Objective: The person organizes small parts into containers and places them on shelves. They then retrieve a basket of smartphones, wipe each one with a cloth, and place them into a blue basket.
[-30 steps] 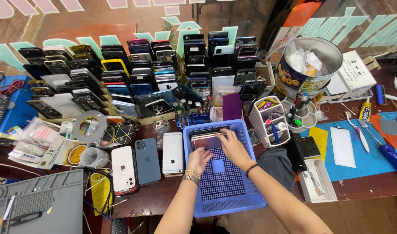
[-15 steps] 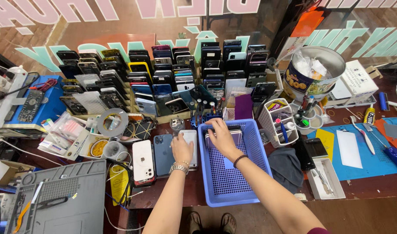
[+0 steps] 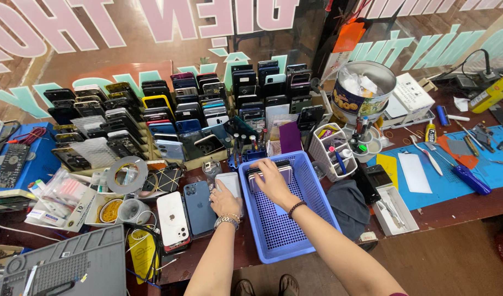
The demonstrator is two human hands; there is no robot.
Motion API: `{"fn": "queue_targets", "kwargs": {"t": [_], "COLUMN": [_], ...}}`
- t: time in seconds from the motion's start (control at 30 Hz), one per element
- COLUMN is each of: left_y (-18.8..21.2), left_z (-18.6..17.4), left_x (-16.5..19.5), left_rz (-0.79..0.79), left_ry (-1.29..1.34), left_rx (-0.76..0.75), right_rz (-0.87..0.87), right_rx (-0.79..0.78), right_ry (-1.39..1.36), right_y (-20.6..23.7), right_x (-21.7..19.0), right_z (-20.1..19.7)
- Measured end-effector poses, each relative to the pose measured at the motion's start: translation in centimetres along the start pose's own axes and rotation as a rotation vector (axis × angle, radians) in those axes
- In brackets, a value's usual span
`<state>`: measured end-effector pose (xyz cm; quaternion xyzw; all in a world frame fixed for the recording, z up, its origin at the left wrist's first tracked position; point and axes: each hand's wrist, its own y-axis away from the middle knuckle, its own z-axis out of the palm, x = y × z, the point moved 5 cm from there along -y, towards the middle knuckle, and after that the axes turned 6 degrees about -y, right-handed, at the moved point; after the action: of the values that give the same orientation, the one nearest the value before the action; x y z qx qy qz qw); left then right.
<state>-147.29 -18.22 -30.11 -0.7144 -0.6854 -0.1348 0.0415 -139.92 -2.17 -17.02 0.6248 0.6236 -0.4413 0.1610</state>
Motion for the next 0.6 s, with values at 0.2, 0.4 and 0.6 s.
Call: {"fn": "queue_targets", "kwargs": {"t": [0.2,0.4,0.6], "left_y": [0.8,1.4,0.2], "left_z": [-0.3,-0.8,2.4], "left_x": [0.6,1.3,-0.2], "left_rz": [0.011,0.016,-0.004], "left_ry": [-0.033,-0.086,0.205], "left_rx": [-0.093,-0.076,-0.012], "right_rz": [0.021,0.039,0.068], "right_rx": [-0.005,-0.012,-0.034], "right_ry": [0.0,0.009,-0.009], "right_y": [0.5,1.3,2.2], "right_x": [0.0,0.1,1.0], "right_z": [-0.2,-0.5,-0.2]}}
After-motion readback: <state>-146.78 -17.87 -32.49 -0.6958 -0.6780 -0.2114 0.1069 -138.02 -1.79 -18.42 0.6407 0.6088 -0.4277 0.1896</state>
